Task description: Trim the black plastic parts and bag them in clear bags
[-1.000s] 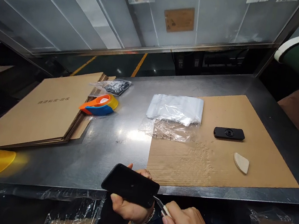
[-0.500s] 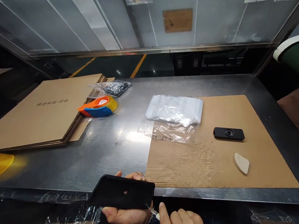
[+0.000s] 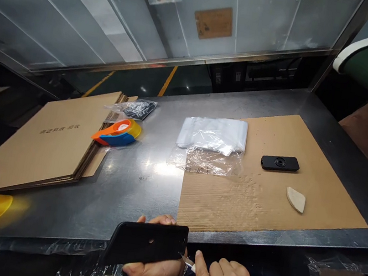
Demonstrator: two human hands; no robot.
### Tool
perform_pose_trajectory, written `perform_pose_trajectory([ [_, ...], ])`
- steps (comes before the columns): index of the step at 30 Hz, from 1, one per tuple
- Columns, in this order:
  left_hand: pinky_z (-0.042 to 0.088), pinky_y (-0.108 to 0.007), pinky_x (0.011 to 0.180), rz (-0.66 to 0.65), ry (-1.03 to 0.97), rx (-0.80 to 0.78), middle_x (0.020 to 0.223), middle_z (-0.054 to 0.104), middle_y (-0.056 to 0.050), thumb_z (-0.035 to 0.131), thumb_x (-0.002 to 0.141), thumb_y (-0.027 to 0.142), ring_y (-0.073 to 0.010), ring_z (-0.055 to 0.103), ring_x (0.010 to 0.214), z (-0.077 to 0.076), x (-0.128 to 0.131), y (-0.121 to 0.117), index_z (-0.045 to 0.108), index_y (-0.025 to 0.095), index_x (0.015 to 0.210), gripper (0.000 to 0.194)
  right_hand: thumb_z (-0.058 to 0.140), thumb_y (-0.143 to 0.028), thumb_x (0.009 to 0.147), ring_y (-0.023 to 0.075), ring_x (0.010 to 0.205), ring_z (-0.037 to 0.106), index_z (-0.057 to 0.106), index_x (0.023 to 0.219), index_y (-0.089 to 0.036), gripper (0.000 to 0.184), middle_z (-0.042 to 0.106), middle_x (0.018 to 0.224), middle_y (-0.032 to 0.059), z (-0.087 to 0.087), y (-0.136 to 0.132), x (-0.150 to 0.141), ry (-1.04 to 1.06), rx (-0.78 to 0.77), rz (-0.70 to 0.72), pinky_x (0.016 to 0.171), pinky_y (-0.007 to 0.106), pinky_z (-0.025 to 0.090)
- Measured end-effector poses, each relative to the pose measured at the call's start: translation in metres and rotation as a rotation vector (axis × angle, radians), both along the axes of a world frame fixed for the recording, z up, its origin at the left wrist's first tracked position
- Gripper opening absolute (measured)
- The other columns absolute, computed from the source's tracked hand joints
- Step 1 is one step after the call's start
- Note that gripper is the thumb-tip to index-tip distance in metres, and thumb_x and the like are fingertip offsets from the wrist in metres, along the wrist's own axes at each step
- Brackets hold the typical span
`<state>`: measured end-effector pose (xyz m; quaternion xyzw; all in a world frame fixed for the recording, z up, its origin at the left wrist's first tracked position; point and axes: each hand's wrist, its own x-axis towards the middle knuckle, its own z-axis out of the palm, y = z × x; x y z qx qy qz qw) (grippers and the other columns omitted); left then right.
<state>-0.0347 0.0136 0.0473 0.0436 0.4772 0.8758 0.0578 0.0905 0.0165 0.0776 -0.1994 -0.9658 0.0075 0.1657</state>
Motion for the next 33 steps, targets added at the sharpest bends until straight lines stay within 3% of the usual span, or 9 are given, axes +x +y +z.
perform_pose_trajectory([
  [7,0.039,-0.027,0.046,0.026,-0.045,-0.040,0.063,0.057,-0.003,0.035,0.069,0.064,-0.0182,0.047,0.059,-0.003,-0.001,-0.001,0.059,0.019,0.097,0.058,0.013,-0.004,0.090,0.0124,0.044,0.051,0.065,0.098,-0.011,0.054,0.053,0.050,0.0021,-0.005,0.001,0.001,-0.003,0.037,-0.013,0.043,0.025,0.036],
  [15,0.044,-0.024,0.047,-0.171,-0.428,0.002,0.066,0.059,-0.004,0.049,0.064,0.064,-0.0168,0.052,0.060,-0.007,-0.005,-0.008,0.059,0.021,0.098,0.056,0.025,-0.009,0.089,0.0159,0.051,0.048,0.054,0.120,-0.018,0.043,0.050,0.059,0.0030,-0.007,0.012,0.007,-0.035,0.082,-0.130,0.051,0.029,0.036],
  [23,0.044,-0.024,0.050,-0.368,-0.574,0.032,0.072,0.056,-0.004,0.046,0.072,0.055,-0.0152,0.052,0.061,-0.005,-0.014,-0.013,0.060,0.018,0.101,0.049,0.031,-0.025,0.095,0.0129,0.059,0.053,0.048,0.125,-0.017,0.035,0.050,0.071,0.0023,-0.012,0.017,0.016,0.008,-0.297,-0.161,0.050,0.022,0.041],
  [28,0.043,-0.024,0.052,-0.468,-0.525,0.062,0.071,0.056,-0.005,0.044,0.076,0.052,-0.0152,0.050,0.061,-0.005,-0.012,-0.015,0.060,0.017,0.104,0.048,0.032,-0.025,0.095,0.0137,0.058,0.054,0.051,0.121,-0.018,0.033,0.051,0.067,0.0011,-0.006,0.016,0.021,-0.010,-0.307,-0.097,0.049,0.023,0.040],
  [33,0.043,-0.024,0.052,-0.485,-0.512,0.064,0.069,0.058,-0.005,0.046,0.074,0.053,-0.0154,0.050,0.060,-0.003,-0.011,-0.017,0.062,0.017,0.103,0.048,0.030,-0.025,0.095,0.0144,0.058,0.054,0.052,0.118,-0.017,0.033,0.053,0.067,0.0011,-0.003,0.015,0.020,-0.056,-0.287,-0.091,0.049,0.025,0.040],
])
